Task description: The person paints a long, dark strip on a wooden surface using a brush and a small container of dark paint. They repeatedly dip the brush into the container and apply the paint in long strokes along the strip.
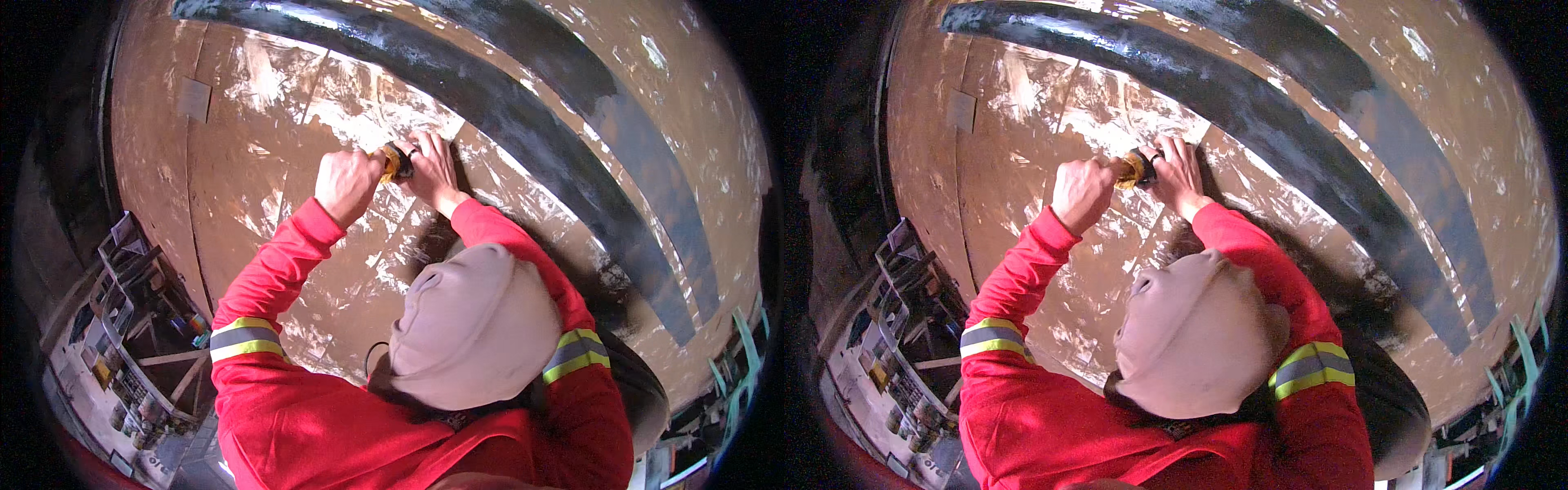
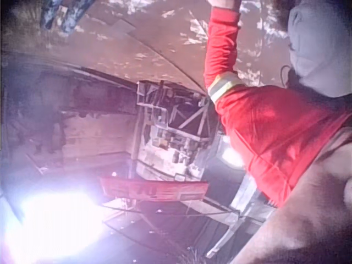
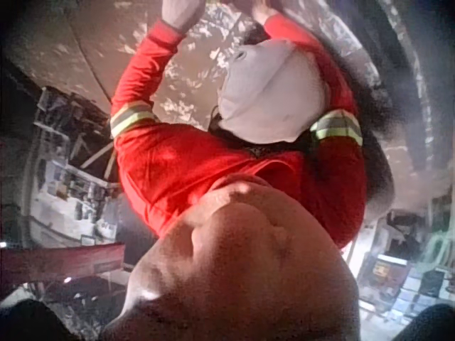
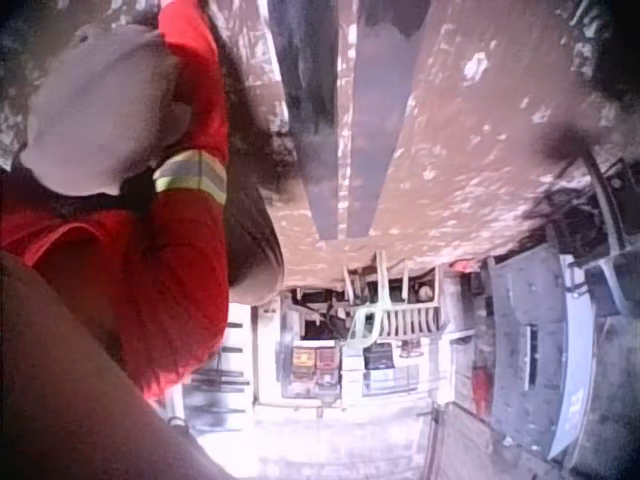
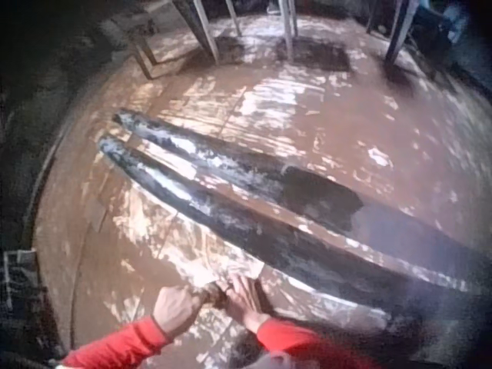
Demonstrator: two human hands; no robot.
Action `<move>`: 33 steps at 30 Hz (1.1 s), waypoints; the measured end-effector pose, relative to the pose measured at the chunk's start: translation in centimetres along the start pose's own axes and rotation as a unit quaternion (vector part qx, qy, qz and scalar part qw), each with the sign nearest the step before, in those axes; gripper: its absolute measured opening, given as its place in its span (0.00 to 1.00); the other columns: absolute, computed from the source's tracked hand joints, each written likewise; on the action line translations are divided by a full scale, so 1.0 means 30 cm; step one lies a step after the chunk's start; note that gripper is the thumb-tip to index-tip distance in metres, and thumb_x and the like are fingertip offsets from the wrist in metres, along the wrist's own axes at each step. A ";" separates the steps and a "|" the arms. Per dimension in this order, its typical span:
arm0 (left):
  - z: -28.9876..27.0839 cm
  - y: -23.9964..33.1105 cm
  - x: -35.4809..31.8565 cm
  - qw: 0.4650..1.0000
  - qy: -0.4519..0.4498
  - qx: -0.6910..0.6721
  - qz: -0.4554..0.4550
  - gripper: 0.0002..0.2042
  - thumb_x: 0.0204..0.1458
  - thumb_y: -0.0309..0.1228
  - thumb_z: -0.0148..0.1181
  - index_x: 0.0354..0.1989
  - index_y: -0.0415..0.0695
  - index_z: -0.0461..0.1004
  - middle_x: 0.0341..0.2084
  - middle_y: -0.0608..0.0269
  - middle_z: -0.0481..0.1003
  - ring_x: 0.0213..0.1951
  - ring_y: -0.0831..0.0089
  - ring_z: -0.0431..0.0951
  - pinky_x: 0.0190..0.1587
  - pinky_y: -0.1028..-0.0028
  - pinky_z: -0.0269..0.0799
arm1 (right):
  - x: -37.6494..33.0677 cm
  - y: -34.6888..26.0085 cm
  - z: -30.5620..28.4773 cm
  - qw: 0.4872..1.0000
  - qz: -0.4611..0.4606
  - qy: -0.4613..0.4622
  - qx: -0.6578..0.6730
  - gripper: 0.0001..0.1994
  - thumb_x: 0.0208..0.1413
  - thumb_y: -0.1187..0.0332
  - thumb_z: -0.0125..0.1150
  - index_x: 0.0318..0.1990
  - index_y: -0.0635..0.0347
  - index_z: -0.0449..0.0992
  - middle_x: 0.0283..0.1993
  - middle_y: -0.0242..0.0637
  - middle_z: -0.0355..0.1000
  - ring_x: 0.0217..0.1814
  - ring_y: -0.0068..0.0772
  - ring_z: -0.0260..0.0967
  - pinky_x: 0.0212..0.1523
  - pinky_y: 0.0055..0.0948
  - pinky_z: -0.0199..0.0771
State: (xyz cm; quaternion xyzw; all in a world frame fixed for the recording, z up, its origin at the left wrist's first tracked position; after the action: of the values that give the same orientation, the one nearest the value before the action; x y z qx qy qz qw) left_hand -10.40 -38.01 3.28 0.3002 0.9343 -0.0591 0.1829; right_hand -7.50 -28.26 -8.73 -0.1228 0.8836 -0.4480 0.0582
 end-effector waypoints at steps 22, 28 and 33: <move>0.053 0.286 -0.121 0.970 0.106 -0.171 -0.134 0.10 0.43 0.36 0.61 0.32 0.47 0.73 0.17 0.56 0.74 0.26 0.55 0.77 0.29 0.61 0.72 | -0.287 0.099 -0.227 0.996 -0.069 0.050 -0.016 0.33 0.22 0.67 0.76 0.46 0.56 0.73 0.45 0.35 0.65 0.53 0.41 0.58 0.53 0.41 0.59; 0.042 0.277 -0.243 0.913 0.085 -0.313 -0.248 0.09 0.44 0.30 0.63 0.32 0.42 0.72 0.22 0.55 0.77 0.24 0.62 0.78 0.28 0.69 0.70 | -0.314 0.151 -0.302 0.993 -0.072 0.092 -0.017 0.33 0.22 0.66 0.75 0.46 0.55 0.73 0.44 0.36 0.65 0.52 0.41 0.58 0.54 0.41 0.59; 0.147 0.308 -0.339 0.842 0.208 -0.428 -0.253 0.08 0.45 0.26 0.64 0.32 0.39 0.73 0.24 0.55 0.77 0.27 0.66 0.79 0.30 0.72 0.72 | -0.328 0.164 -0.307 0.994 -0.056 0.089 -0.006 0.33 0.23 0.67 0.75 0.46 0.55 0.73 0.44 0.36 0.64 0.52 0.42 0.58 0.54 0.41 0.58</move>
State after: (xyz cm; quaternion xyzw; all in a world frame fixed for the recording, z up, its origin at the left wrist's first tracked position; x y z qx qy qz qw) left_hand 3.99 -36.93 3.03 -0.0493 0.9263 0.3664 0.0729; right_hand -0.78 -15.64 -7.32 -0.1321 0.8796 -0.4545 -0.0471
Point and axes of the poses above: each hand's wrist, its own x-axis towards the middle knuckle, its own z-axis out of the palm, y = z × x, the point moved 6 cm from there along x, towards the middle knuckle
